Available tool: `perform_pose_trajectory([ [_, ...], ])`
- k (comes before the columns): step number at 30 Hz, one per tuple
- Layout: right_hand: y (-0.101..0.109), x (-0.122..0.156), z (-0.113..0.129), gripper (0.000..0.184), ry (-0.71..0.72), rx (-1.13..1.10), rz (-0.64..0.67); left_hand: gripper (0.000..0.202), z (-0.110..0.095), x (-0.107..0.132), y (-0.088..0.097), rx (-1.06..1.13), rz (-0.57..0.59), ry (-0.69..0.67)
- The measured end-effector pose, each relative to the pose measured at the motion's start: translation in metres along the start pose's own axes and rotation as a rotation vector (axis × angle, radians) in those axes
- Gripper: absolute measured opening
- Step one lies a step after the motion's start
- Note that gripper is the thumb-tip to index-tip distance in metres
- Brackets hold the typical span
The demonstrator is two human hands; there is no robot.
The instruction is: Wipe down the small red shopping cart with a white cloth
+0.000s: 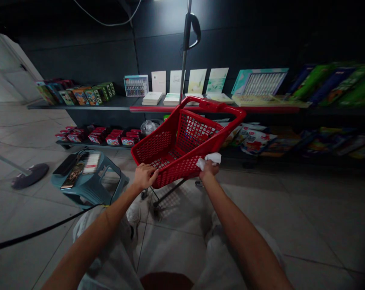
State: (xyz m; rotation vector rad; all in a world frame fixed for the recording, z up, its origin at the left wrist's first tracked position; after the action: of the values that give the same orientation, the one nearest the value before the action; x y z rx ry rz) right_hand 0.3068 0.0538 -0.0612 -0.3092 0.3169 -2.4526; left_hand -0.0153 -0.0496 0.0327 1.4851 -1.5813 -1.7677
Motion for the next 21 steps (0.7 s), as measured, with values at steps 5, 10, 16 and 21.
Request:
perform_pose_trajectory([
  [5,-0.013,-0.045,0.049,0.027,0.059,-0.056,-0.124,0.052,-0.004,0.000,0.000,0.008,0.011,0.011],
  [10,-0.018,-0.065,0.085,0.030,0.632,0.047,-0.030,0.051,-0.006,0.001,-0.002,0.020,0.011,-0.002],
  [16,-0.010,-0.044,0.051,0.048,0.741,0.455,0.124,0.053,-0.009,-0.001,0.001,0.027,0.006,0.024],
  [21,-0.001,-0.046,0.029,0.038,0.679,0.486,0.054,0.052,-0.010,0.000,-0.001,0.015,-0.006,0.009],
])
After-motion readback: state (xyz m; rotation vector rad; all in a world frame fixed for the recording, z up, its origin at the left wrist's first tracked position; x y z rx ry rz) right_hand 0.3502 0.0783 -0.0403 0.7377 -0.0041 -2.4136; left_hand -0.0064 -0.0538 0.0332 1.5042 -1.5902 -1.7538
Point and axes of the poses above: each hand's wrist, its own x-axis away from the middle knuckle, its own y-axis out of the back of the hand, z = x × y, the point moved 2 cm from there along -x, towards the middle knuckle, and after that the axes turned 3 degrees about y, right-handed, at the moved point
